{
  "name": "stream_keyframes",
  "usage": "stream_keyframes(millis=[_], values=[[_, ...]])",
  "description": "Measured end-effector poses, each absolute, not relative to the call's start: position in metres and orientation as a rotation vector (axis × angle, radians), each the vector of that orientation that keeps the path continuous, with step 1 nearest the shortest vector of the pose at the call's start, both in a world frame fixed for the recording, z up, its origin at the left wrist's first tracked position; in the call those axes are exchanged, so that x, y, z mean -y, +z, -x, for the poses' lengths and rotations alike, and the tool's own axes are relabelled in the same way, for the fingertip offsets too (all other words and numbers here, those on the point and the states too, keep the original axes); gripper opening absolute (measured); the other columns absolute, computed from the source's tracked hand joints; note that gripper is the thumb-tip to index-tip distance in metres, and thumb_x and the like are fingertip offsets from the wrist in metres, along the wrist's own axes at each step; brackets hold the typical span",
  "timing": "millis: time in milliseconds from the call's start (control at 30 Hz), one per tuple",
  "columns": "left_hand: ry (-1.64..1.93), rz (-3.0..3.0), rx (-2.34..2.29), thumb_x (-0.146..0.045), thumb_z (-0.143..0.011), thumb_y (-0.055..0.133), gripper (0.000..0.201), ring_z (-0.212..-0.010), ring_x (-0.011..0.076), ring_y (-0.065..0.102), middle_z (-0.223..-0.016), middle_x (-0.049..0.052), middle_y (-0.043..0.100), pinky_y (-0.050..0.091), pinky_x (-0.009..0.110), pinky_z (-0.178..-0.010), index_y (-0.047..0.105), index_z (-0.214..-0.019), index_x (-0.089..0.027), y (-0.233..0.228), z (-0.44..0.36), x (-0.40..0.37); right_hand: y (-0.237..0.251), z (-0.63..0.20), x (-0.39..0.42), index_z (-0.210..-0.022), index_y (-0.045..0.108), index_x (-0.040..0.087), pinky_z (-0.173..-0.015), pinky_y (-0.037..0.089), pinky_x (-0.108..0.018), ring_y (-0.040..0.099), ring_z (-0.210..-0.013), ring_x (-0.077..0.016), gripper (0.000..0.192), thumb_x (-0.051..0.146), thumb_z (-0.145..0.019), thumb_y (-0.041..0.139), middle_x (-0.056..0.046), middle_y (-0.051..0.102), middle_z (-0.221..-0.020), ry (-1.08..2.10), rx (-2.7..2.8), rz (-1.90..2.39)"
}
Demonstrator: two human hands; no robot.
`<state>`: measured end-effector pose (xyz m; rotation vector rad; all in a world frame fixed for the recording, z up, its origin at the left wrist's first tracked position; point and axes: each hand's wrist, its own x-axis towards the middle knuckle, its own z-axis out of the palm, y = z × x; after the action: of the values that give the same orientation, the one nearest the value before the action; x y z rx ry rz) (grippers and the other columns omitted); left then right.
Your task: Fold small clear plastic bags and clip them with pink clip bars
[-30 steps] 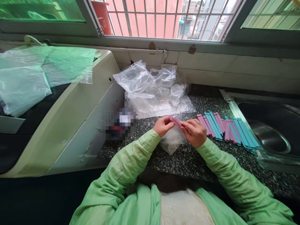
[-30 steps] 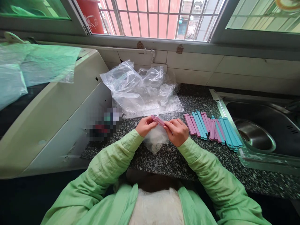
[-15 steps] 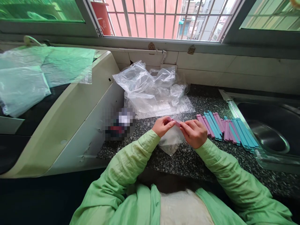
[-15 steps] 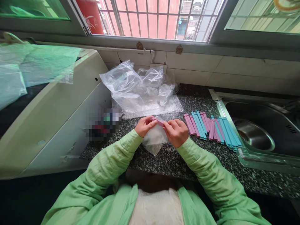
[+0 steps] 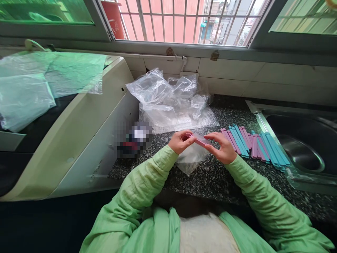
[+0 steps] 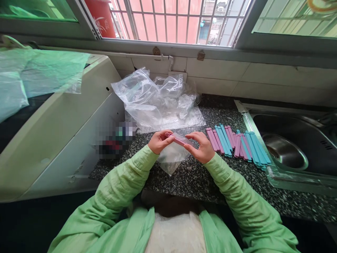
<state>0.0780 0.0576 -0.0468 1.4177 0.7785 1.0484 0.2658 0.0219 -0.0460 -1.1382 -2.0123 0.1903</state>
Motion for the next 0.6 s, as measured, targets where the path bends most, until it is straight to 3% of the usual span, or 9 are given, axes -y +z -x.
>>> stream_keyframes(millis=[133, 600], values=[[1.031, -1.447, -0.745, -0.056, -0.059, 0.065, 0.044, -0.048, 0.0044, 0.032, -0.051, -0.006, 0.037, 0.024, 0.021, -0.046, 0.053, -0.064, -0.013, -0.0485, -0.0774, -0.0579, -0.0485, -0.265, -0.0221, -0.077, 0.061, 0.018, -0.06, 0.048, -0.029, 0.056, -0.065, -0.014, 0.018, 0.035, -0.078, 0.056, -0.003, 0.064, -0.07, 0.338, 2.012, 1.106], [1.144, -1.438, -0.738, -0.051, -0.055, 0.071, 0.042, -0.052, 0.006, 0.036, -0.055, -0.003, 0.042, 0.029, 0.022, -0.051, 0.052, -0.057, -0.013, -0.0456, -0.0762, -0.0629, -0.0512, -0.2592, -0.0195, -0.073, 0.061, 0.018, -0.056, 0.046, -0.028, 0.055, -0.061, -0.0134, 0.012, 0.028, -0.078, 0.056, -0.003, 0.064, -0.066, 0.261, 1.962, 1.109]])
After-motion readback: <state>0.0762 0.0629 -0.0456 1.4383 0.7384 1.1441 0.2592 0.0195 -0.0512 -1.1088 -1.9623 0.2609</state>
